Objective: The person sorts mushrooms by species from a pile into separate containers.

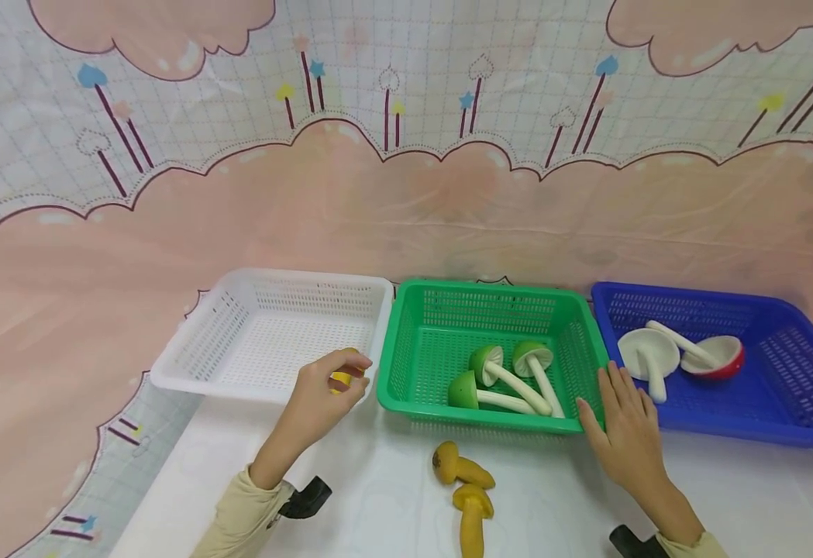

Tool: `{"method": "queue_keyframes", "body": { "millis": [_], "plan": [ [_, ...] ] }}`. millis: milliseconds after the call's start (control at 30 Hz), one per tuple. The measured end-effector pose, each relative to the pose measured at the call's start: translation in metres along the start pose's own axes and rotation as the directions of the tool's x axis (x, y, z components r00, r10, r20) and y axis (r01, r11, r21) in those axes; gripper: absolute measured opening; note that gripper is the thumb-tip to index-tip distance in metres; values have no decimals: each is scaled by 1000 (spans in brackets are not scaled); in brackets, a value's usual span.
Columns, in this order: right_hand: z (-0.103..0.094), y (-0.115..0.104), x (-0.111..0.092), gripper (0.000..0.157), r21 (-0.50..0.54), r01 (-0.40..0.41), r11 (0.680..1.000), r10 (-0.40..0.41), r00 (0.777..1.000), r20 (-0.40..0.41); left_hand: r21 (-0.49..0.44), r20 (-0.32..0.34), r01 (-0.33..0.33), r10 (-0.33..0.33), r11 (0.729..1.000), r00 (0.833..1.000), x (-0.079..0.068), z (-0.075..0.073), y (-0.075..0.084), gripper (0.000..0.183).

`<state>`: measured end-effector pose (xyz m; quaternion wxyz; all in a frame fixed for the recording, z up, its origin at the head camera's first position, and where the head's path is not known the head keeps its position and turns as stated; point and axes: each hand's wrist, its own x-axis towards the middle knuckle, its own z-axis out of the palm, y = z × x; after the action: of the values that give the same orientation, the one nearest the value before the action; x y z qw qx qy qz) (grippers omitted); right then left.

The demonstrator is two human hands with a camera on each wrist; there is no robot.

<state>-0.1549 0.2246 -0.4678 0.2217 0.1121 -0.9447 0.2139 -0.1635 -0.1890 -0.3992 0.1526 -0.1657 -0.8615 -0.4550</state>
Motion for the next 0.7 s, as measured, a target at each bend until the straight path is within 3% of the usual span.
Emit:
{"method": "queue_keyframes", "body": {
  "millis": [433,700],
  "plan": [
    [1,1,-2,61,2,-4,1000,4,1000,-2,-114,108,17,-4,993,994,-16,19,9,23],
    [2,2,-2,61,12,6,1000,-5,1000,-14,-132,156,47,-27,990,987,-21,29,13,24]
  ]
}}
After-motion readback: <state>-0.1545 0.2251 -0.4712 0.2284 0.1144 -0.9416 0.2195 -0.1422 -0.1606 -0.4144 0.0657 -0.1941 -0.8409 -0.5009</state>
